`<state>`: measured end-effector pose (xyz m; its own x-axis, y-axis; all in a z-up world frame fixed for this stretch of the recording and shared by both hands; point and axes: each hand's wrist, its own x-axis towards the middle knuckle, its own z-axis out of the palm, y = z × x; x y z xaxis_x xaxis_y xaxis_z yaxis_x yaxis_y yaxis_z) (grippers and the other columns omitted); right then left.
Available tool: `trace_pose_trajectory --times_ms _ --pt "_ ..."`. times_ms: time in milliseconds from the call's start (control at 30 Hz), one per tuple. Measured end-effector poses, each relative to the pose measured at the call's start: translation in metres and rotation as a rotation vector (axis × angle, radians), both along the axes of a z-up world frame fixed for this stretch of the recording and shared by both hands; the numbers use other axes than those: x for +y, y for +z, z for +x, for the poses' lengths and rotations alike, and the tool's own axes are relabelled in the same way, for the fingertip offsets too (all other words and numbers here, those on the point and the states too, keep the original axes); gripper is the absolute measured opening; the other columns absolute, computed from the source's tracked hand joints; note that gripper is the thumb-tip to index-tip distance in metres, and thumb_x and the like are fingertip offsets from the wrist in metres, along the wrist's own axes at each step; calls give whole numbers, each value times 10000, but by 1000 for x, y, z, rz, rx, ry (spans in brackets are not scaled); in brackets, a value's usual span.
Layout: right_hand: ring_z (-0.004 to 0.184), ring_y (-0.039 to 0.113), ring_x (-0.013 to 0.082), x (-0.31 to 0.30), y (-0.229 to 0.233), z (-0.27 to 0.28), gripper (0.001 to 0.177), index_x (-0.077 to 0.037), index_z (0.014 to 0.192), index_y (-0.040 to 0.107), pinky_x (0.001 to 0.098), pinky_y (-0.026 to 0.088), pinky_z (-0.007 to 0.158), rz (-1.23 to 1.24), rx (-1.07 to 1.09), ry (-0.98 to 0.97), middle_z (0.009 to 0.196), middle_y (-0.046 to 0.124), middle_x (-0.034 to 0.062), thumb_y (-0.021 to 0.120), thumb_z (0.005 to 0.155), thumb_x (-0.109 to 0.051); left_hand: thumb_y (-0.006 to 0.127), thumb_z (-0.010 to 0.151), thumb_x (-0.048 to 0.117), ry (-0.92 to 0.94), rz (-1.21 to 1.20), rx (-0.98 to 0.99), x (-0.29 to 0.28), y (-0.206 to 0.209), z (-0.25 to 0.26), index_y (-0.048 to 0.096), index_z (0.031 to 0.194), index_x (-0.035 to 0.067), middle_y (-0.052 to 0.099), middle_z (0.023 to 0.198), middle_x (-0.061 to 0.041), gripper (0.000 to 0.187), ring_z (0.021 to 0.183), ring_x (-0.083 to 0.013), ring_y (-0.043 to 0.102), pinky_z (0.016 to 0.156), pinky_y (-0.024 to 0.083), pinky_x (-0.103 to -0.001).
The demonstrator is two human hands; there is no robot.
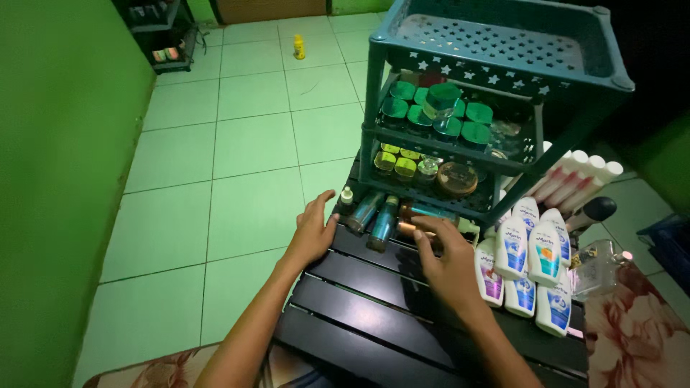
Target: The person organizes cosmetic items on a small table. They repeatedly take bottles and jars from a green plastic rack, place them on the table, and then return them to the rack, arranging them in rows.
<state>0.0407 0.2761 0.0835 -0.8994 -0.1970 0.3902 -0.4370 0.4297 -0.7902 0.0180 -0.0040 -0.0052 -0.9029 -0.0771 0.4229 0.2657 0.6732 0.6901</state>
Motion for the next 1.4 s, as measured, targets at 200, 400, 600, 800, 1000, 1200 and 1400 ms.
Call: trace_pose_trajectory --times_ms 200,400,600,800,1000,1200,1400 --pt "1171 635 361 -5 -17 4 294 -37 1195 673 427 478 1012 195 401 -93 1233 680 156 709 910 -102 606 957 166 116 -62 106 40 48 26 470 1421 34 530 1411 -192 502 1351 -402 461 1089 343 -525" --pt "1205 593 346 -3 -32 5 375 -59 1219 685 473 428 1018 341 511 -244 1336 623 155 746 859 -144 600 990 195 -77 -228 292 90 71 30 477 1400 -7 532 1394 -204 473 1377 -392 470 1131 330 -545" --pt "1200 583 354 1 -30 7 383 -55 1214 688 471 419 1033 385 584 -279 1354 605 173 749 847 -143 627 978 220 -106 -277 317 116 57 26 545 1353 -1 580 1339 -184 442 1337 -357 503 1112 318 -550" --pt "1224 584 361 4 -28 3 393 -26 1226 680 469 422 1047 373 565 -278 1380 593 186 741 851 -125 636 977 210 -105 -334 333 121 47 23 566 1331 -19 598 1314 -187 427 1346 -354 511 1103 312 -551" --pt "1152 600 356 9 -21 -1 417 -22 1232 666 471 426 1026 311 469 -290 1400 601 176 746 836 -125 650 954 218 -86 -297 362 121 68 25 567 1352 -4 600 1321 -177 463 1290 -333 526 1048 342 -512" --pt "1169 599 393 13 -4 -3 403 -31 1237 650 489 446 1020 239 485 -329 1439 583 189 743 856 -125 655 970 239 -70 -360 465 120 120 -3 578 1332 27 602 1223 -130 426 1200 -316 545 1002 357 -494" --pt "1183 603 395 12 23 -9 420 -22 1260 637 489 431 1037 228 543 -312 1431 582 192 740 865 -121 612 1031 343 77 -512 360 129 172 -70 576 1308 46 626 1185 -167 408 1179 -350 554 1003 376 -542"
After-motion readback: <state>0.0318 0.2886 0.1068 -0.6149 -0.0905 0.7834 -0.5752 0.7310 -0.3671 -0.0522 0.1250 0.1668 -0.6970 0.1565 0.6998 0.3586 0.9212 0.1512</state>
